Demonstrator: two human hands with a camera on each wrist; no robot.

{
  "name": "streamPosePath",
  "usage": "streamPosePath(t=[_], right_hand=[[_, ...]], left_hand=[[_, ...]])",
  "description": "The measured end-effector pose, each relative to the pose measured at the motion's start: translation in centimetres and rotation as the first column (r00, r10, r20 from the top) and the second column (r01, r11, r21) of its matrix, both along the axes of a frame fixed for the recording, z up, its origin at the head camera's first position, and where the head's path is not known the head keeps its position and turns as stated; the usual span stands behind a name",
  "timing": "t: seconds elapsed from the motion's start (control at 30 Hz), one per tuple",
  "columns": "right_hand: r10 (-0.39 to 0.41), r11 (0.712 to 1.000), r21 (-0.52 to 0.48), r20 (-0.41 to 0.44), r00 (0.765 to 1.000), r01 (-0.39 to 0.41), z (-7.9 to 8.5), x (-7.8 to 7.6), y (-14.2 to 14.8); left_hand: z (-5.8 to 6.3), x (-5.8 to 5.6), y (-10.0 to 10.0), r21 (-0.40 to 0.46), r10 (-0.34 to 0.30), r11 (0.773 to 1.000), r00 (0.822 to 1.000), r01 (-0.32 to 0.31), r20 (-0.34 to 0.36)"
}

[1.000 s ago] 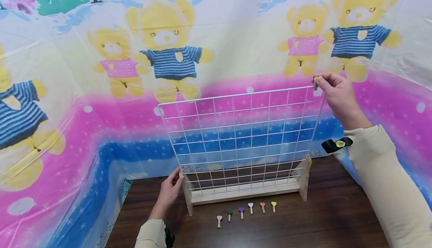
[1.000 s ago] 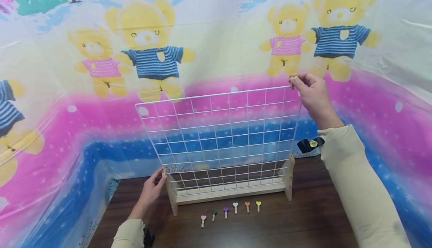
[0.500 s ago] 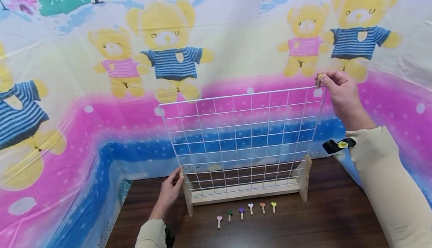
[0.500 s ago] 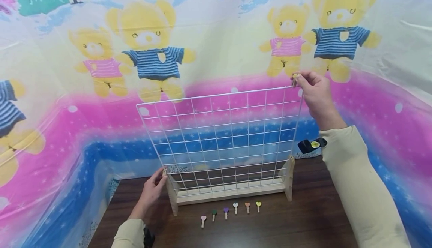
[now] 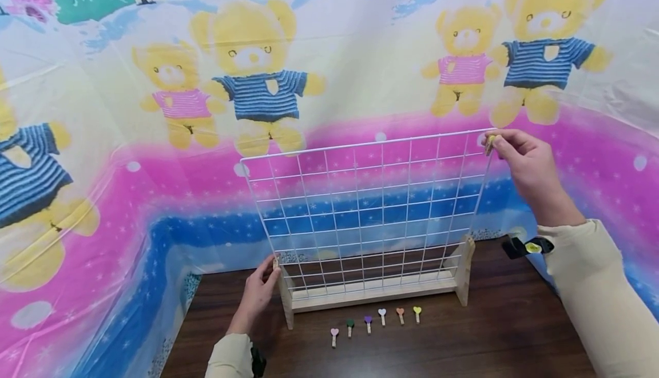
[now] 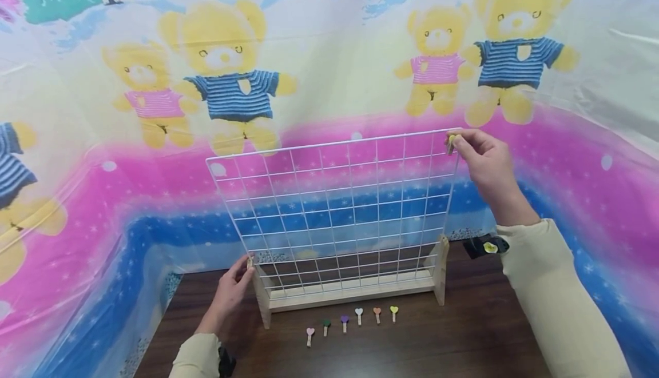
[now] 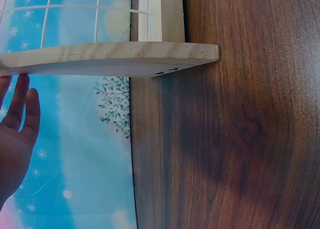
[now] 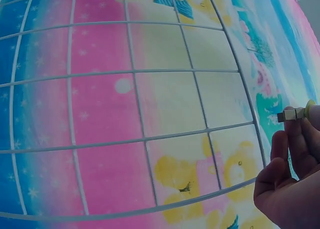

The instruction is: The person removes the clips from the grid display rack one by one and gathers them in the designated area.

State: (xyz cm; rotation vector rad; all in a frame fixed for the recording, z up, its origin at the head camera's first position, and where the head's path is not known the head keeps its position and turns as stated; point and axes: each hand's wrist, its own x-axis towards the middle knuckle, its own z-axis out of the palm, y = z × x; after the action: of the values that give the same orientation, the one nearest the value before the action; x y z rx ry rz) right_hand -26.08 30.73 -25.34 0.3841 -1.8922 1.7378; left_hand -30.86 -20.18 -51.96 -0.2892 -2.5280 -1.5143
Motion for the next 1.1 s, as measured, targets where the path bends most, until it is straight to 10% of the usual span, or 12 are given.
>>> streamPosePath(t=[0.83,1.1], right_hand=[[-0.025,0.96,0.274,0.278,0.96,-0.055,-13.6,1.4,1.0],[-0.059,0.944,0.318,0.432,0.9,-0.091,-17.8,1.5,0.7]], left_hand=[[0.0,0.1,0.1,-0.003,0.005,1.0,1.0,-0.005,-0.01],[-0.1,0.0,0.2,-0.004,0.009,1.0,1.0,-0.009,-0.009]])
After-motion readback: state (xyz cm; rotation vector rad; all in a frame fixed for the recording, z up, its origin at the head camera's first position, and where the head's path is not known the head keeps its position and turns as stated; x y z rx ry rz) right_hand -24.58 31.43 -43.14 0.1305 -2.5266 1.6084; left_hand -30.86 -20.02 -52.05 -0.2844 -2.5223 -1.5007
